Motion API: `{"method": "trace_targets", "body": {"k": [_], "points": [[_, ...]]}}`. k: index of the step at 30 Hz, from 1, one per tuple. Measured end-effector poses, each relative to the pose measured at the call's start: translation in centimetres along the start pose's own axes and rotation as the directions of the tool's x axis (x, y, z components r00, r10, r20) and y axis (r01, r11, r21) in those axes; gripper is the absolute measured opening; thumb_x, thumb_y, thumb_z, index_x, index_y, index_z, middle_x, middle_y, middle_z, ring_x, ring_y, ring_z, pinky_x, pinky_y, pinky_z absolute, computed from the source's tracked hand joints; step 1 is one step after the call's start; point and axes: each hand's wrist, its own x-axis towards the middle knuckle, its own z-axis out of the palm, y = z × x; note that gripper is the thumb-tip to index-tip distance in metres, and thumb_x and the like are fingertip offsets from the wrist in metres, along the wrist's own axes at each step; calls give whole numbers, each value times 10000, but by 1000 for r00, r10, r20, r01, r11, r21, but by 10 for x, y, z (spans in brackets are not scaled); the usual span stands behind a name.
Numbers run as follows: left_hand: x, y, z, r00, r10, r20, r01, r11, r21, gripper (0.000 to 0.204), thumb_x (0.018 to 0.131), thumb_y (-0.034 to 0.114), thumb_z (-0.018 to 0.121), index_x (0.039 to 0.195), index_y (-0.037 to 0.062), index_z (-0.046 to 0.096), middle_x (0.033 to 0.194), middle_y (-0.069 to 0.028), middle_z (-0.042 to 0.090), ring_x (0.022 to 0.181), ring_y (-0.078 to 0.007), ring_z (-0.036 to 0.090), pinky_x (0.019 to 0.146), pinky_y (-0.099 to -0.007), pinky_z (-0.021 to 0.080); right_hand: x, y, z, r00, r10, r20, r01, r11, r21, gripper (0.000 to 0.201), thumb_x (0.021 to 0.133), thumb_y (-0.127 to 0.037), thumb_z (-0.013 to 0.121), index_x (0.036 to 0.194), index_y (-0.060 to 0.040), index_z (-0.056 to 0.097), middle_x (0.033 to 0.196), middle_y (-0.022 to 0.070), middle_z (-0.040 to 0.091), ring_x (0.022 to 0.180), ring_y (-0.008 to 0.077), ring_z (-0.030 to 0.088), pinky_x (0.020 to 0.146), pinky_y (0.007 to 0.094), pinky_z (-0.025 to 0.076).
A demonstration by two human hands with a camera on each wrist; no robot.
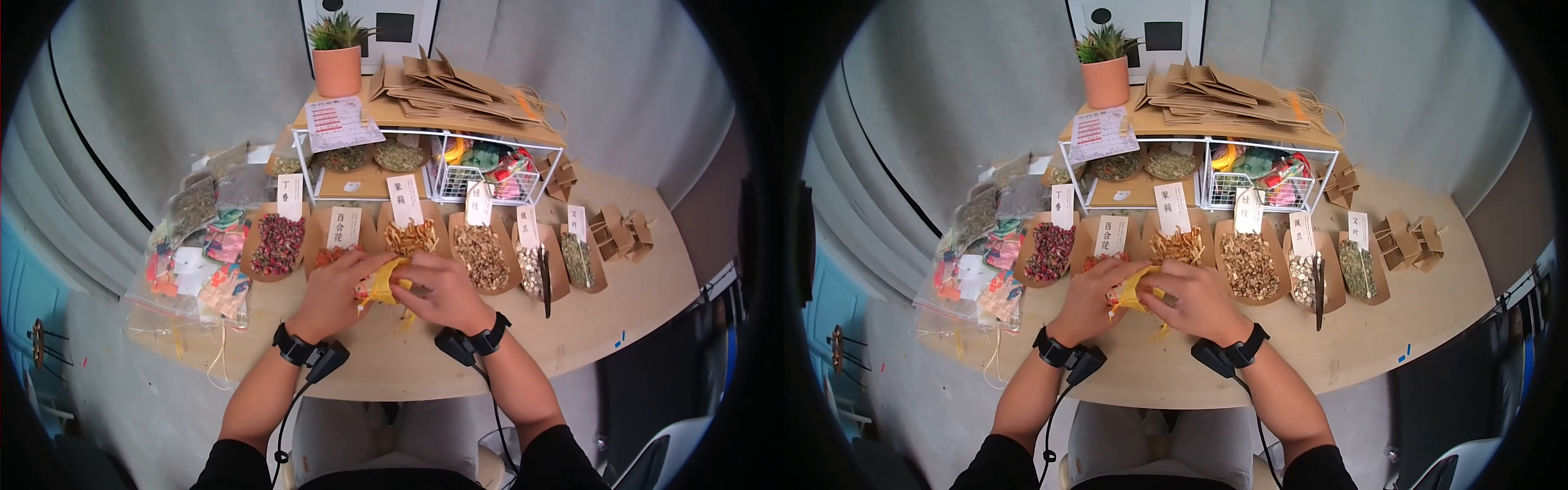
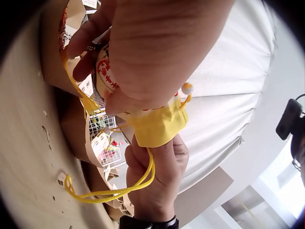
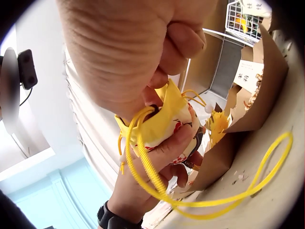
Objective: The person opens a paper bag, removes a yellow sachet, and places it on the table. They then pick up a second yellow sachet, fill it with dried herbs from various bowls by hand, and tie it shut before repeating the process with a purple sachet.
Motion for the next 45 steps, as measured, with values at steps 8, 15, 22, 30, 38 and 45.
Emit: {"method": "trace_targets", "body": {"k": [8,15,22,30,38,45], "points": [[1,-6,9,992,26,-122,-48,982,-183,554,722,51,734,1256,47,587,1081,-147,674,957,-312,655,852,-365,522,-3,19,15,938,344,-42,-253,762,596,167,939,-179,667,944,-12,679,718,-68,506,587,27,397,548,191,344],[1,-3,10,992,-41,-119,6,961,-277,519,751,62,742,1243,6,587,1055,-149,684,941,-272,674,828,-330,518,-1,14,5,863,479,158,-363,371,855,204,994,-243,593,951,-51,643,712,-96,525,590,-18,399,516,154,291],[0,-10,13,988,-68,-136,17,939,-343,510,752,82,757,1226,5,588,1044,-157,683,934,-253,684,817,-320,519,0,22,3,851,518,82,-291,335,896,241,996,-271,582,931,-45,637,679,-52,554,516,4,428,443,161,294],[0,-8,10,826,-377,-419,69,806,-588,306,890,31,669,1176,-34,579,1025,-59,681,922,-108,645,800,-250,513,6,38,0,706,706,-56,-392,455,799,281,974,-307,614,866,-48,634,651,-38,558,497,13,448,425,168,322],[3,-1,-5,520,-631,-576,-30,661,-750,206,924,256,673,1000,74,613,734,9,618,575,-77,605,436,-181,387,9,29,6,743,669,-9,-464,525,713,309,967,-294,628,755,-71,601,596,-45,529,449,12,410,401,180,305],[2,-17,-21,470,-597,-651,-20,730,-683,195,931,202,662,1044,46,636,798,21,623,626,-37,553,566,-190,431,12,17,36,884,462,66,-439,775,455,255,947,-200,646,1082,15,669,774,-4,657,621,51,579,563,204,465]]}}
